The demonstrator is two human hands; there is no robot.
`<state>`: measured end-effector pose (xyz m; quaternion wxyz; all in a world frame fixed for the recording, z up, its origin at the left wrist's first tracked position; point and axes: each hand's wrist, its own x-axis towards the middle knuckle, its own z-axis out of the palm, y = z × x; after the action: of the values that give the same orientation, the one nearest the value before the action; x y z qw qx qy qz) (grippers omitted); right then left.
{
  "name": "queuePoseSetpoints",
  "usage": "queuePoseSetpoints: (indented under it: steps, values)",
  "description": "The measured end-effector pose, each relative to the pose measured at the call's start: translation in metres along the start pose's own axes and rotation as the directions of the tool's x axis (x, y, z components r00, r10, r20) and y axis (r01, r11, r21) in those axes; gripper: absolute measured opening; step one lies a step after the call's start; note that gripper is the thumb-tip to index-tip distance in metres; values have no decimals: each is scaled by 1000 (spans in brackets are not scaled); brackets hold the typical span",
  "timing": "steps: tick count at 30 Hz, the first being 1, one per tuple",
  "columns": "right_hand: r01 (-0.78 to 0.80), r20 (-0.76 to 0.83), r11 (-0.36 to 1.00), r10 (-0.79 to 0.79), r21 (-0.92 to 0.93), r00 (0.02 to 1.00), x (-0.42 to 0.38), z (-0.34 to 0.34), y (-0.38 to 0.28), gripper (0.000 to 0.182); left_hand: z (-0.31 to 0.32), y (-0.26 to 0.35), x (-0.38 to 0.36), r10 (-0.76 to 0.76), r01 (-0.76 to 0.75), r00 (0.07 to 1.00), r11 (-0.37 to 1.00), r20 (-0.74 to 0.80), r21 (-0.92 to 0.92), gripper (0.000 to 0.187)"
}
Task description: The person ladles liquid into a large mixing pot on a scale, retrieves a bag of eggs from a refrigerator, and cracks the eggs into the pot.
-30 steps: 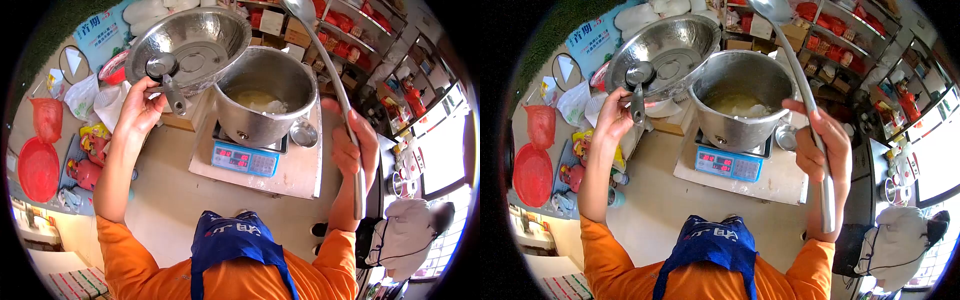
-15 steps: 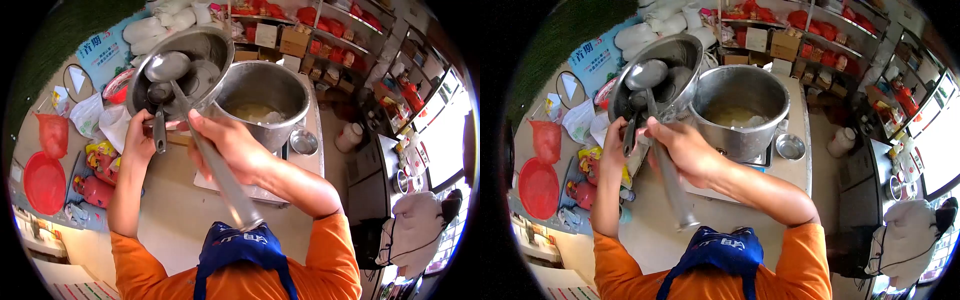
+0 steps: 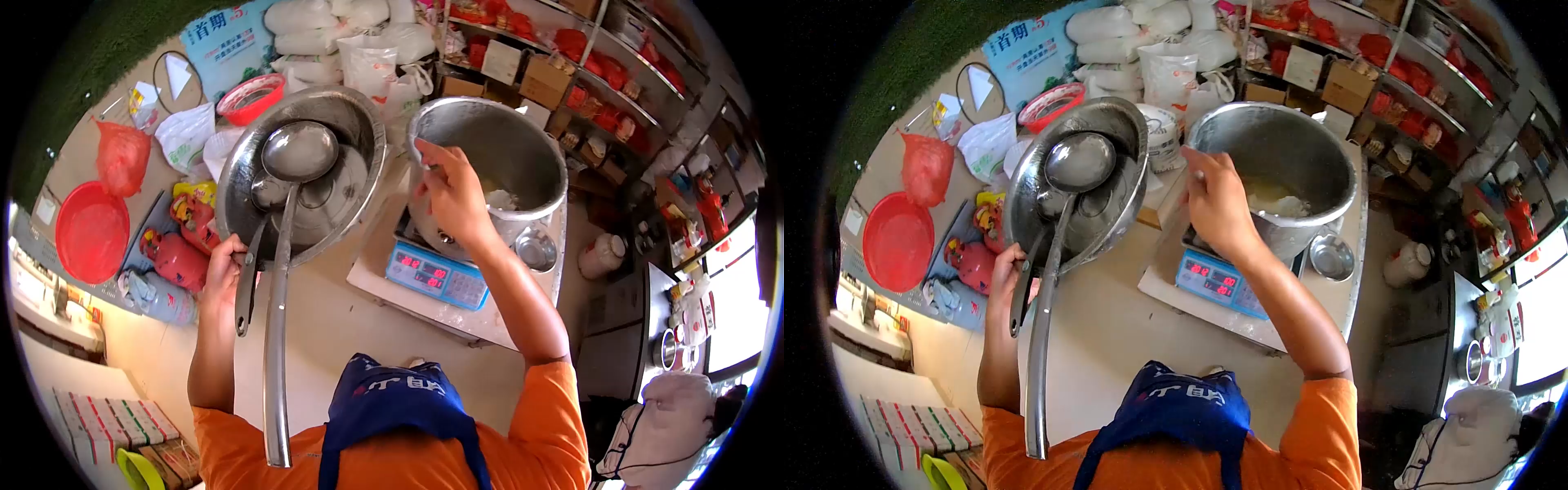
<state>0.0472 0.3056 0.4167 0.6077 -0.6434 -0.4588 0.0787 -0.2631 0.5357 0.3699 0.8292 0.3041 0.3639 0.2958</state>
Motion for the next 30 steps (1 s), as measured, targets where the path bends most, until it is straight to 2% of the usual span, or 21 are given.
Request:
queuePoseSetpoints:
  steps: [1, 2, 5, 6, 9, 10, 13, 14, 15, 18, 24, 27, 28, 30]
  values:
    - [-8, -4, 1000, 8, 4, 1000, 8, 8, 4, 41, -6, -2, -7, 12, -13, 999, 1000, -44, -17, 5]
    - [-12, 31, 1000, 12, -4, 999, 17, 14, 7, 42, -33, 4, -7, -95, 87, 991, 993, 99, 81, 6]
    - [69, 131, 993, -56, -99, 990, 36, 38, 18, 49, -81, -1, -2, -35, 16, 996, 976, 81, 216, 10]
    - [35, 184, 994, -16, -102, 983, 41, 45, 22, 53, -89, -2, -2, 28, -47, 996, 968, 80, 246, 6]
    - [15, 206, 994, 8, -110, 979, 41, 64, 39, 38, -98, -22, -7, 50, -46, 998, 995, -41, 89, 13]
    - [-22, 213, 996, 40, -85, 976, 39, 68, 40, 39, -77, -21, -27, 142, -137, 990, 970, -11, 201, 11]
    - [-157, 235, 987, 161, -34, 959, 25, 81, 33, 43, -85, -31, -28, 140, -124, 984, 982, -108, 143, 9]
    - [-215, 239, 976, 216, -29, 947, 19, 85, 25, 45, -105, -36, -20, 152, -143, 987, 980, -60, 136, 5]
    - [-272, 240, 962, 270, -25, 932, 13, 89, 20, 48, -108, -40, -19, 135, -124, 987, 986, -87, 114, 4]
    - [-60, 201, 977, 102, -204, 974, -3, 100, 36, 45, -109, -47, -16, 100, -91, 987, 993, -126, 74, 3]
    - [-90, 103, 950, 126, -300, 987, -43, 120, 79, 44, -128, -66, -13, 39, -33, 994, 998, -106, 56, 3]
    - [-81, 111, 962, 113, -261, 987, -77, 122, 78, 49, -147, -81, -3, 17, -10, 991, 998, -134, 56, 9]
    - [3, 120, 948, 37, -320, 992, -87, 120, 62, 51, -156, -87, 2, 5, 1, 992, 999, -130, 50, 10]
    - [83, 205, 937, -13, -339, 979, -106, 114, 48, 52, -161, -92, 2, -7, 12, 991, 999, -136, 35, 12]
